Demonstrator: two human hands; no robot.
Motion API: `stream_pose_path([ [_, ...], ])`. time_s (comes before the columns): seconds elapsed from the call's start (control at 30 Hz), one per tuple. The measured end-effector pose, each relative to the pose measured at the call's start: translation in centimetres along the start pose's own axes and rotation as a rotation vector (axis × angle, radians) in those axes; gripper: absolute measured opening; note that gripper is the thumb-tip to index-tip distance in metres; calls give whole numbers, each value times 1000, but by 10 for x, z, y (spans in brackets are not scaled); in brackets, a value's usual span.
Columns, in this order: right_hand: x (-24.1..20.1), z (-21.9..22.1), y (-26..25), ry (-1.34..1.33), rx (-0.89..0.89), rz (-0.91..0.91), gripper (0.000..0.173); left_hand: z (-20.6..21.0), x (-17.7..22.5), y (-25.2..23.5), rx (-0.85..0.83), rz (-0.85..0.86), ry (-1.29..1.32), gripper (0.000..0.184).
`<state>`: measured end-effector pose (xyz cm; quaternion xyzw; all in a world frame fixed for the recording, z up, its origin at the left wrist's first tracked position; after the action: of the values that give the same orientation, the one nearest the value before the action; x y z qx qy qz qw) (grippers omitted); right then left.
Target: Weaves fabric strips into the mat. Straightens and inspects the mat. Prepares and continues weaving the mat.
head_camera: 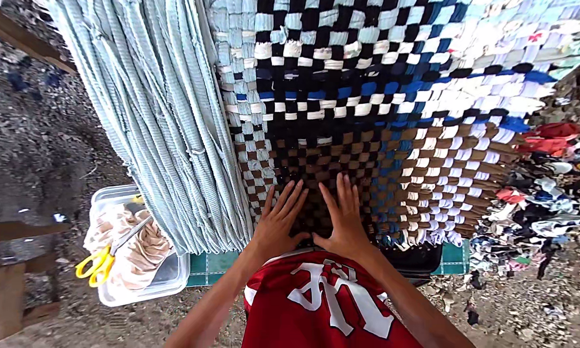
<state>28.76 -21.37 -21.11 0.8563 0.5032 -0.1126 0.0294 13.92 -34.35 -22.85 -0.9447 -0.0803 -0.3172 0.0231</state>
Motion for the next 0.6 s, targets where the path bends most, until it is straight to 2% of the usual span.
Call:
stream_pose_path([
  [0.2, -2, 4, -6, -14, 84, 97, 114, 1, -2, 0, 1, 4, -9, 103],
  [0.6, 17, 16, -5, 27, 27, 56, 105, 7, -9, -3, 19, -16, 6, 103],
])
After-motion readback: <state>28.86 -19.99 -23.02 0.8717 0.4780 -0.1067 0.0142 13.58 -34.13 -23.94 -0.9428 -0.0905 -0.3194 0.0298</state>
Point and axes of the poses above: each hand's wrist, its own y-axis away from the middle knuckle, its own z-axis out of the palm, x = y × z, the point moved 4 cm from there along -y, towards the middle knuckle, and after that the axes turned 14 degrees about y, right-handed, at the moved point
